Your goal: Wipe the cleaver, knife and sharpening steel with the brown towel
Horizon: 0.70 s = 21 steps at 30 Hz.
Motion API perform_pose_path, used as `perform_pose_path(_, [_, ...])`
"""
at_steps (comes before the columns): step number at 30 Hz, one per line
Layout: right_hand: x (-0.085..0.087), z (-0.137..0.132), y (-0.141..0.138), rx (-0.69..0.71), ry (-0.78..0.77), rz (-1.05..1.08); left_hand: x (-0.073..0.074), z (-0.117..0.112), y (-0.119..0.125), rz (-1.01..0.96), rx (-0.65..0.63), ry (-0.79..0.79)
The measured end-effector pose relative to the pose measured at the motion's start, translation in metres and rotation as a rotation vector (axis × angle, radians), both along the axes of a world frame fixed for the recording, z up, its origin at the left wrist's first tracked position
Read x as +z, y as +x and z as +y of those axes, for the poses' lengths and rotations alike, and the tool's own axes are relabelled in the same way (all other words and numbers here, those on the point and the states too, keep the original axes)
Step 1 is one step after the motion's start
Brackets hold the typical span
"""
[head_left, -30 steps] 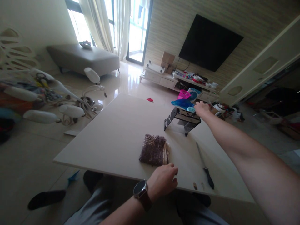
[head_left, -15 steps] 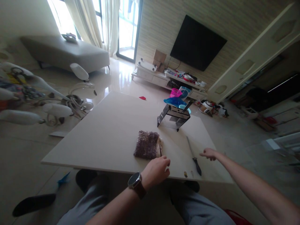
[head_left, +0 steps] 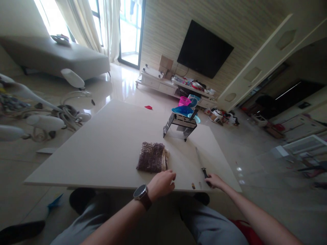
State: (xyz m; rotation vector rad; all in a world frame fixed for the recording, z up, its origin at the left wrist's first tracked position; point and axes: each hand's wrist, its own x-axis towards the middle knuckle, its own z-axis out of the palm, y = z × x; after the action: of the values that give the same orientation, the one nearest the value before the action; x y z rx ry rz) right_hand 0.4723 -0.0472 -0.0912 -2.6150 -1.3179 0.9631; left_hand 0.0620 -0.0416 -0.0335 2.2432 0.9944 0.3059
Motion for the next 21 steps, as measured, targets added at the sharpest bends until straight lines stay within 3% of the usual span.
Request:
perform_pose_path(4, [0.040,0.019,0.010,-0.097,0.190,0.057,0.003,0.000,0.000,0.005,-0.013,0.003])
perform_pose_path(9, [0.122,0.053,0.033,-0.188,0.595,0.004,0.006,-0.001,-0.001,0.006,-0.020,-0.001])
perform_pose_path(12, [0.165,0.068,0.034,-0.192,0.783,-0.070,0.005,-0.002,-0.001,0.007,-0.028,0.012])
perform_pose_path(18, [0.226,0.084,-0.015,0.026,1.005,-0.413,0.008,-0.003,-0.002,0.005,-0.022,0.021])
perform_pose_path(21, [0.251,0.095,-0.043,0.037,1.109,-0.472,0.010,-0.003,-0.003,0.009,-0.027,0.023])
